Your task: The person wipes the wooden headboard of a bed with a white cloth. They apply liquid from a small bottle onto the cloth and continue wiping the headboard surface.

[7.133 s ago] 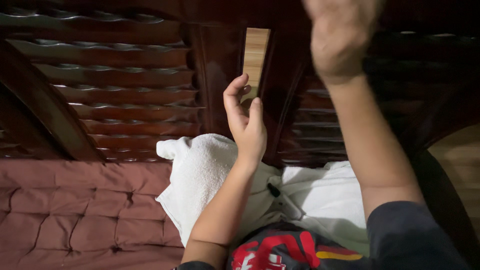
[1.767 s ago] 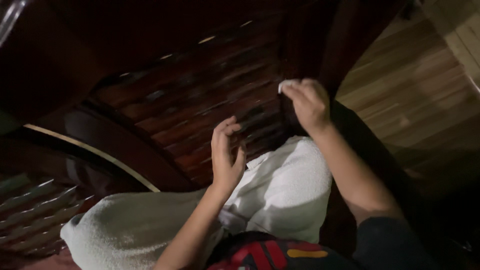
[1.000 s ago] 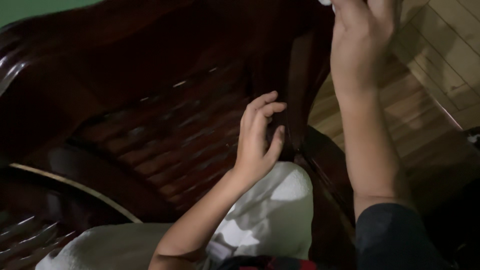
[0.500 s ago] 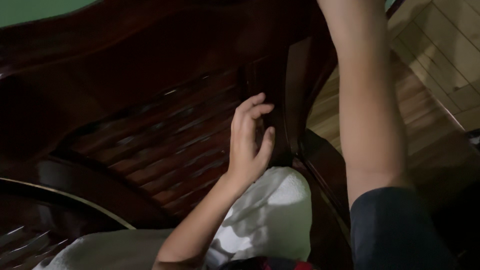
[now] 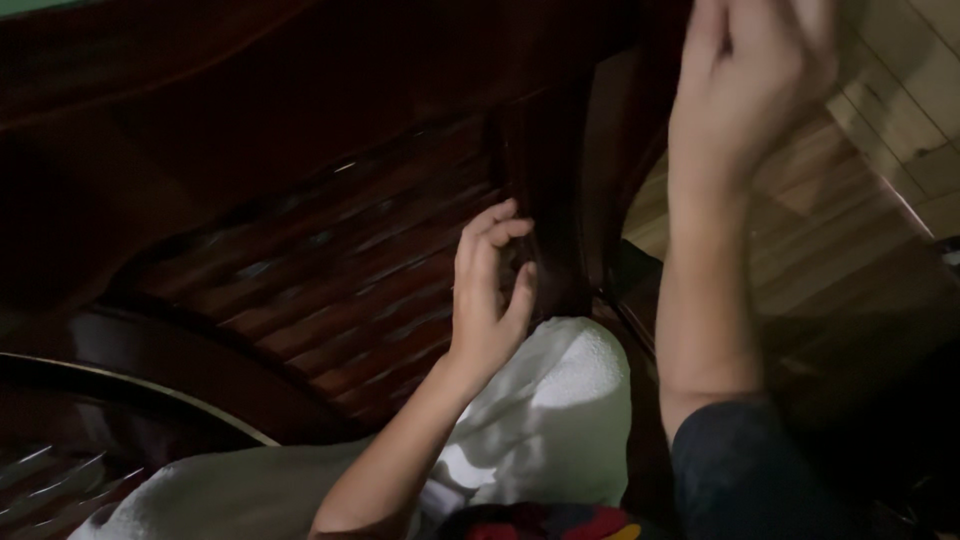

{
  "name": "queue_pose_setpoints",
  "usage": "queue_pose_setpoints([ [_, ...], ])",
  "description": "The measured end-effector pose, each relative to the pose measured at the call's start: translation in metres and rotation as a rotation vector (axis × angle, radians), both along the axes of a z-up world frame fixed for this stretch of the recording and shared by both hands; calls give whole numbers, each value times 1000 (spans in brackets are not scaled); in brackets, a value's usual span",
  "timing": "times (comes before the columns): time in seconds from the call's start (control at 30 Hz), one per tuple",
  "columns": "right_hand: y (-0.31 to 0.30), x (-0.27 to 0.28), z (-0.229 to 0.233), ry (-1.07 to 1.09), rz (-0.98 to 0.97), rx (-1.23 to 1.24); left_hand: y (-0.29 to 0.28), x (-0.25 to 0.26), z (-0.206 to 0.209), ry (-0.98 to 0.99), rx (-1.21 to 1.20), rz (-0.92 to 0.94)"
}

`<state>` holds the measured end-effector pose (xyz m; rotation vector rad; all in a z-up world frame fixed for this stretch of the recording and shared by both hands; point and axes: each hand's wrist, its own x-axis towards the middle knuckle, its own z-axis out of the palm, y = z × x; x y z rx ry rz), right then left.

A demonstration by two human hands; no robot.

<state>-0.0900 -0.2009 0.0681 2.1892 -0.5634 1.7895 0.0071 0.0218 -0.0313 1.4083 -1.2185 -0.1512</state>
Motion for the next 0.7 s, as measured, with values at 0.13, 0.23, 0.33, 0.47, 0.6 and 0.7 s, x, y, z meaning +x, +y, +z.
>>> queue_pose_setpoints([
  [0.13,13,-8,-27,-98,80,22,2,-1,-1,-7,9,6],
  [0.23,12,-9,-54,-153,163,120,5,-3,-2,5,17,5],
  [0.33,18,-16,-71,-119,84,55,8,-7,-3,7,23,-2],
  [0.47,26,-15,-68,-108,62,68,18,-8,-5,31,15,-5],
  [0.6,33,9,-57,-147,226,105,28,-4,-10,162,45,-3],
  [0.7,28,42,-42,-138,376,17,37,0,-11,72,29,41],
])
